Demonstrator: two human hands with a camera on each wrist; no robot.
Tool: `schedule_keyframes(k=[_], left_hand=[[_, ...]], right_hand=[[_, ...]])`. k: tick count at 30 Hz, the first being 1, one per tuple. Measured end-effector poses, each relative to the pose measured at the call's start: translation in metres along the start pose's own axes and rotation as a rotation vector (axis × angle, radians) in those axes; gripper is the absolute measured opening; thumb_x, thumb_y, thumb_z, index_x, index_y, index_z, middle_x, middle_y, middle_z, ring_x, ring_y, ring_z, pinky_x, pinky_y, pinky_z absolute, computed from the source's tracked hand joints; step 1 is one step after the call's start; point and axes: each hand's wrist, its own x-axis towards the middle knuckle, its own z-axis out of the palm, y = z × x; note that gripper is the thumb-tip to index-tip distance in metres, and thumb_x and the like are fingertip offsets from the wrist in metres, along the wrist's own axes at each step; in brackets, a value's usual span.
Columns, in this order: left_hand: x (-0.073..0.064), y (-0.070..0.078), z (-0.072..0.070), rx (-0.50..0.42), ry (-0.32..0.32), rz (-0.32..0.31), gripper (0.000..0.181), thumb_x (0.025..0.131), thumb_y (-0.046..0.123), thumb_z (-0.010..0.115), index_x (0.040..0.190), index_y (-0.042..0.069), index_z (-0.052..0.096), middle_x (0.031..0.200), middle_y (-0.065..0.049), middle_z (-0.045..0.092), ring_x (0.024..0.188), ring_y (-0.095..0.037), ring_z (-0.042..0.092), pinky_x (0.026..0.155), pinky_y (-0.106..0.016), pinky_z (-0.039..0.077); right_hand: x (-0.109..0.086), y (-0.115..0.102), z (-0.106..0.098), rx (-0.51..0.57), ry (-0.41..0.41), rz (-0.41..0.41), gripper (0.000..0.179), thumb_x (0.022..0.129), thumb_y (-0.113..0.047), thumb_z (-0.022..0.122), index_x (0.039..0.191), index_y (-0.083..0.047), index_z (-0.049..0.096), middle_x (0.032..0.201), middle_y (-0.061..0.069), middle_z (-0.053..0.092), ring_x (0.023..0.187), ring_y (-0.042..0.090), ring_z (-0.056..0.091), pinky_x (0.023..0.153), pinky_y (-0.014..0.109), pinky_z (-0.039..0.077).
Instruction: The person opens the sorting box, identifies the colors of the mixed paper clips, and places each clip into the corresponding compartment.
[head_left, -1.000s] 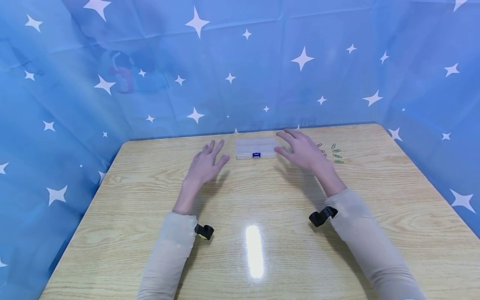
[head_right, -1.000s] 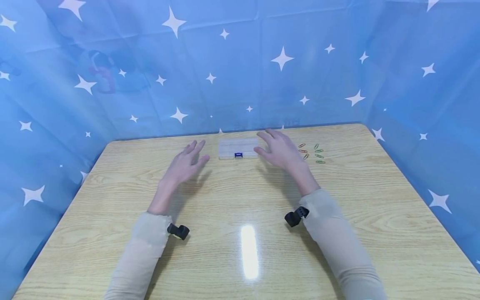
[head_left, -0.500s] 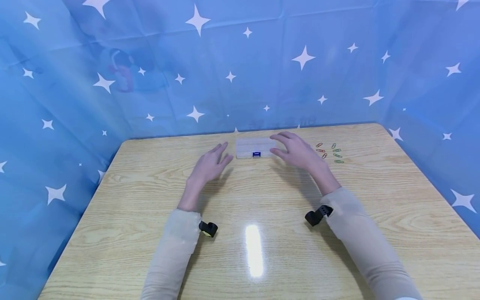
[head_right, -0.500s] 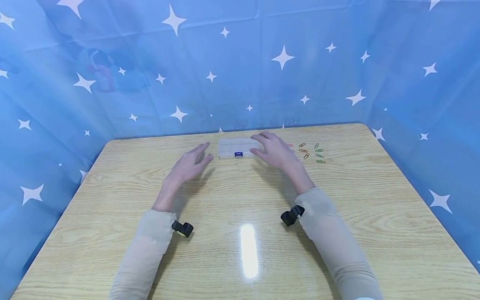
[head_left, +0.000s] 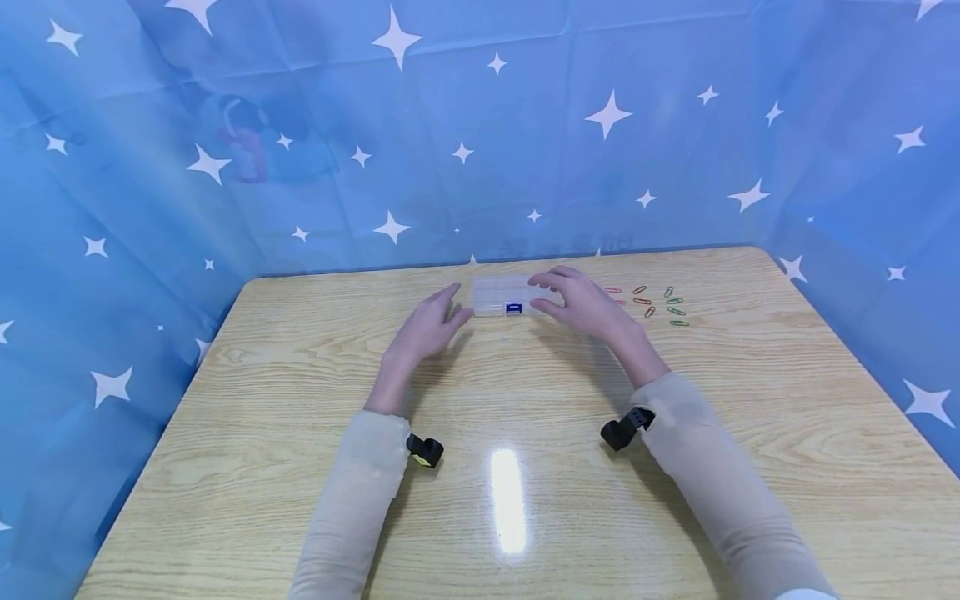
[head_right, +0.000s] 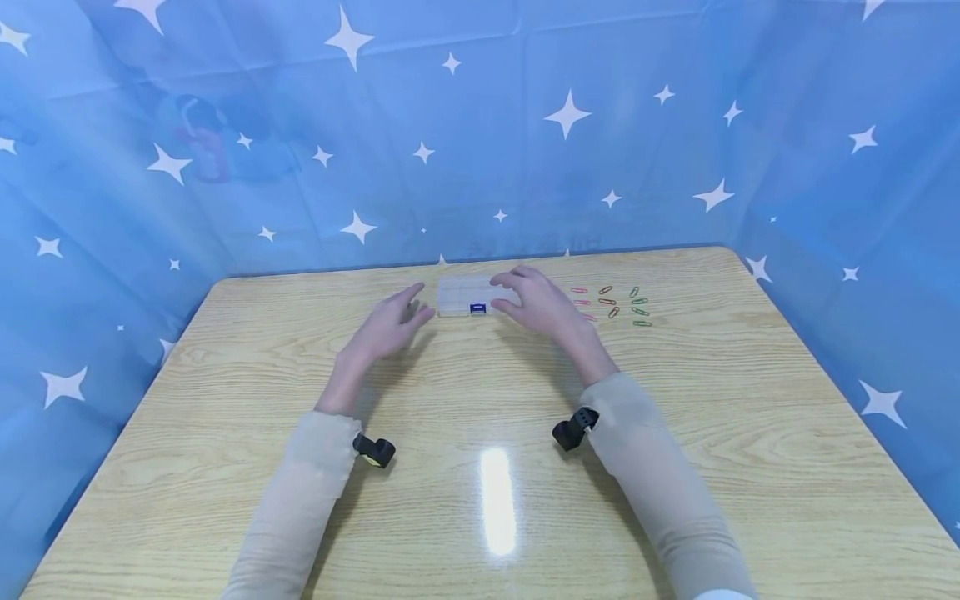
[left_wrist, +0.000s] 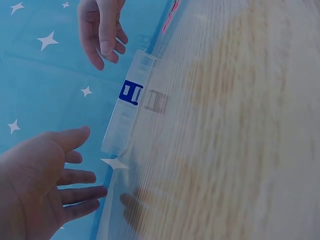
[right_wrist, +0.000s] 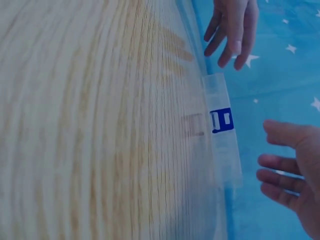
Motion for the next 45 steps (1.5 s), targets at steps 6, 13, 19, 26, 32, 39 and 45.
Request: schedule_keyframes(k=[6, 13, 19, 26, 32, 39, 45], left_hand=[[0.005, -0.001, 0.002, -0.037, -0.007, 0.008, 0.065, 0.107, 0.036, 0.050, 0.158, 0.001, 0.028, 0.159, -0.019, 0.034, 0.144, -0.035, 0.036, 0.120, -0.045, 0.027], [0.011, 0.000, 0.005, -0.096, -0.015, 0.007, 0.065, 0.107, 0.034, 0.052, 0.157, 0.000, 0.028, 0.157, -0.020, 0.038, 0.144, -0.034, 0.036, 0.119, -0.045, 0.029], [0.017, -0.001, 0.008, -0.119, -0.018, 0.002, 0.065, 0.106, 0.031, 0.054, 0.158, 0.001, 0.028, 0.158, -0.019, 0.036, 0.144, -0.033, 0.036, 0.119, -0.044, 0.029], [0.023, -0.001, 0.011, -0.160, -0.020, -0.009, 0.067, 0.104, 0.031, 0.059, 0.158, 0.002, 0.030, 0.158, -0.018, 0.036, 0.141, -0.033, 0.041, 0.117, -0.043, 0.032], [0.028, 0.000, 0.014, -0.160, -0.027, 0.004, 0.069, 0.103, 0.030, 0.061, 0.158, 0.005, 0.030, 0.160, -0.014, 0.034, 0.142, -0.031, 0.040, 0.118, -0.041, 0.030], [0.033, -0.003, 0.017, -0.105, -0.024, 0.027, 0.065, 0.104, 0.026, 0.059, 0.158, 0.002, 0.030, 0.162, -0.014, 0.032, 0.146, -0.029, 0.034, 0.120, -0.037, 0.025], [0.036, -0.003, 0.020, -0.037, -0.018, 0.015, 0.060, 0.105, 0.024, 0.056, 0.157, 0.003, 0.033, 0.162, -0.014, 0.030, 0.148, -0.028, 0.030, 0.121, -0.037, 0.023]], right_hand=[[0.007, 0.003, 0.005, 0.027, -0.018, -0.017, 0.035, 0.101, -0.020, 0.065, 0.132, -0.003, 0.063, 0.128, 0.017, 0.060, 0.112, 0.032, 0.058, 0.090, 0.048, 0.051], [0.015, 0.008, 0.012, 0.075, -0.036, -0.003, 0.026, 0.099, -0.014, 0.068, 0.123, -0.004, 0.070, 0.113, 0.011, 0.062, 0.098, 0.025, 0.059, 0.081, 0.040, 0.052], [0.019, 0.010, 0.015, 0.097, -0.054, 0.015, 0.019, 0.099, -0.012, 0.067, 0.116, -0.005, 0.073, 0.106, 0.011, 0.061, 0.092, 0.023, 0.057, 0.077, 0.039, 0.050], [0.023, 0.011, 0.018, 0.110, -0.065, 0.038, 0.017, 0.099, -0.011, 0.066, 0.113, -0.005, 0.075, 0.105, 0.010, 0.061, 0.090, 0.023, 0.057, 0.077, 0.039, 0.049], [0.028, 0.015, 0.023, 0.148, -0.041, 0.072, 0.014, 0.097, -0.008, 0.068, 0.108, -0.007, 0.076, 0.102, 0.009, 0.062, 0.088, 0.023, 0.056, 0.075, 0.038, 0.048], [0.031, 0.021, 0.027, 0.202, -0.010, 0.084, 0.010, 0.097, -0.011, 0.070, 0.102, -0.008, 0.078, 0.099, 0.007, 0.065, 0.084, 0.022, 0.054, 0.072, 0.036, 0.046], [0.034, 0.022, 0.027, 0.221, -0.011, 0.098, 0.010, 0.096, -0.009, 0.070, 0.099, -0.009, 0.080, 0.100, 0.006, 0.067, 0.084, 0.022, 0.056, 0.072, 0.037, 0.046]])
